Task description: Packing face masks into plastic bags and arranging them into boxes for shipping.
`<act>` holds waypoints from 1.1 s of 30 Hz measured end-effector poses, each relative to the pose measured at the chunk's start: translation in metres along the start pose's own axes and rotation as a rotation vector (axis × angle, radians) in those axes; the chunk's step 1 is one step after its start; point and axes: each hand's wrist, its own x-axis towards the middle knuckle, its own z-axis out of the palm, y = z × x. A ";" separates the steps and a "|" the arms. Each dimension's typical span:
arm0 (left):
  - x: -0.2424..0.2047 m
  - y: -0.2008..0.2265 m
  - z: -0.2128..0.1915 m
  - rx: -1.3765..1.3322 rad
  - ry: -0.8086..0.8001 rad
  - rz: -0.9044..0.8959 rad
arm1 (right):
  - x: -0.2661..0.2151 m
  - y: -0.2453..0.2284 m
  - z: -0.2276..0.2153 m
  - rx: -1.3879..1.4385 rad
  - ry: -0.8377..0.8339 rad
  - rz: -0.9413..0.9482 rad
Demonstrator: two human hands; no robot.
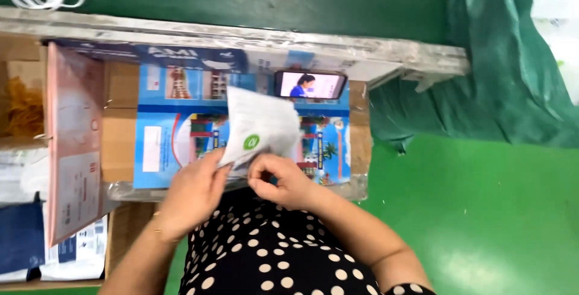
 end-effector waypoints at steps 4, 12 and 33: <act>0.004 0.001 -0.040 0.016 -0.047 0.151 | 0.014 -0.003 -0.042 -0.400 0.022 -0.143; -0.025 -0.101 -0.022 -0.144 -0.026 -0.191 | -0.007 0.018 -0.136 -0.548 0.929 -0.066; 0.024 -0.143 0.040 -1.300 1.036 -0.317 | 0.014 0.023 -0.004 -0.502 0.063 -0.017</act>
